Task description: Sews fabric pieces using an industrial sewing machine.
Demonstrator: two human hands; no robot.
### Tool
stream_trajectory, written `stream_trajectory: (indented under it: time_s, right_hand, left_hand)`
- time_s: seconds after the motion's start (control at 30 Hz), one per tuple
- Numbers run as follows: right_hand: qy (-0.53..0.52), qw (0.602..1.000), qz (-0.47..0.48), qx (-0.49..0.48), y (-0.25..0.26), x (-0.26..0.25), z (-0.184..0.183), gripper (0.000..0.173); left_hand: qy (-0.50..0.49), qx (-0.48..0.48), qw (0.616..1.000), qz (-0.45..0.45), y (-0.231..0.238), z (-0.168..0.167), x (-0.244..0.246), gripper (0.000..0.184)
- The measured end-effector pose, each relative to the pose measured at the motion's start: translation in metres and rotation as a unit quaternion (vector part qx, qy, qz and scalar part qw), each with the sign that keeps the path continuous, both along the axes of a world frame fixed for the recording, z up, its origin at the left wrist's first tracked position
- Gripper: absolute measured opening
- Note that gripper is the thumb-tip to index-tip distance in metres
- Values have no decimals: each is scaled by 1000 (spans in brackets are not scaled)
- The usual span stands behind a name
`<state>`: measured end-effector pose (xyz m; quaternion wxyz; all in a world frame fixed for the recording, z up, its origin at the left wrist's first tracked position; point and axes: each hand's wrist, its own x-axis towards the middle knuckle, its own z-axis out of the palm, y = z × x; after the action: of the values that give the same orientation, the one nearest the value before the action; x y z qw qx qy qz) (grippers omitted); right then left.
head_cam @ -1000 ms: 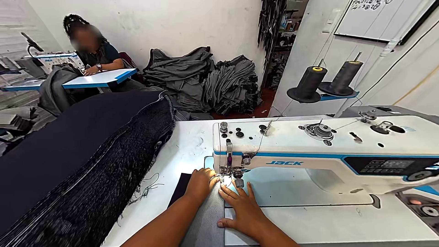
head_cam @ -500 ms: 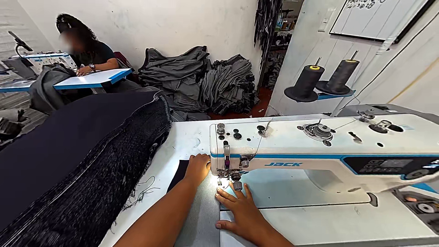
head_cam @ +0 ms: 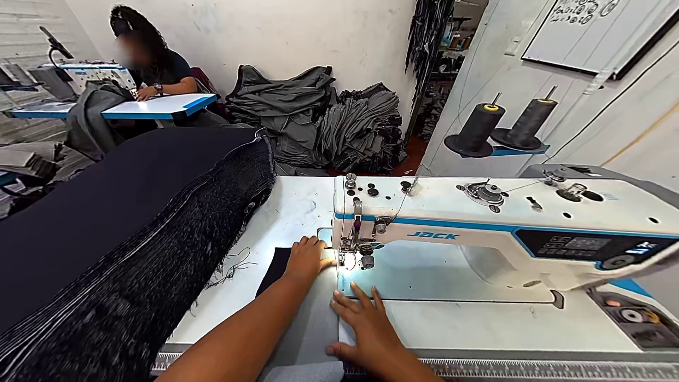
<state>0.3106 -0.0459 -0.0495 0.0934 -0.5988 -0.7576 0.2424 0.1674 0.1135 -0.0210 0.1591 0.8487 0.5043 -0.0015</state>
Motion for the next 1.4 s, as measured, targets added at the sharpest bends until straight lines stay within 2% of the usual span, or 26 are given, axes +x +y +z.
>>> stream_trajectory:
  time_s: [0.07,0.13,0.23,0.3,0.37,0.43,0.47,0.5,0.53,0.63,0.7,0.73,0.8,0.83,0.9,0.93,1.07,1.23,1.3,1.4]
  right_hand:
    - [6,999,10,44,-16,-10,-5,74]
    - [13,997,21,70,-24,-18,-8,71]
    - [2,998,30,54,-25,-21,-5,71]
    - [7,996,31,87,-28,-20,-9,76]
    - [40,988,21,151,-31,-18,-16,91]
    - [131,975,0,179,-26,-13,-12,99]
    - [199,967,-10,159,-17,-10,-6,99]
    - [281,951,-17,128,-4,-8,2,96]
    - [373,924,-25,81,10,-10,13,86]
    - [608,793,-25,-8,46,-24,50,54]
    - [687,727,-17,3,57,-38,65,28]
    - [699,714,-16,23,59,-45,70,27]
    - [694,716,-24,75,57,-56,76,27]
    - [682,723,-34,107,54,-61,78,27]
    - [656,733,-59,168,48,-68,79,26]
    - [639,741,-64,197,45,-70,79,24]
    - [570,778,-57,255,37,-65,77,20]
    - [479,824,15,304,36,-41,87,22]
    - [434,827,31,356,37,-37,92,21]
    - [411,813,34,410,37,-38,97,19]
  left_hand:
    - [32,-4,999,5,-12,10,-7,53]
    - [18,26,1000,3,-22,11,-16,50]
    - [-11,35,999,10,-30,6,-28,50]
    - [-39,-56,997,31,-31,16,-35,51]
    - [-131,-170,976,31,-30,32,-48,43]
    - [-214,-230,949,4,-37,58,-63,34]
    - [-242,-233,942,-14,-43,74,-69,33]
    - [-264,-223,938,-36,-48,87,-73,33]
    - [-278,-207,936,-59,-54,99,-76,32]
    - [-271,-163,941,-120,-66,127,-76,28]
    - [-252,-126,949,-139,-68,139,-77,25]
    - [-253,-103,951,-142,-68,143,-80,23]
    - [-291,-43,947,-127,-66,141,-86,18]
    - [-319,9,941,-113,-67,135,-87,23]
    - [-348,116,926,-84,-71,120,-83,45]
    - [-351,159,920,-74,-74,114,-80,49]
    - [-337,280,893,-101,-84,106,-69,28]
    - [-271,292,892,-213,-91,115,-73,21]
    - [-267,305,888,-215,-95,115,-72,21]
    - [-301,291,894,-161,-100,112,-69,20]
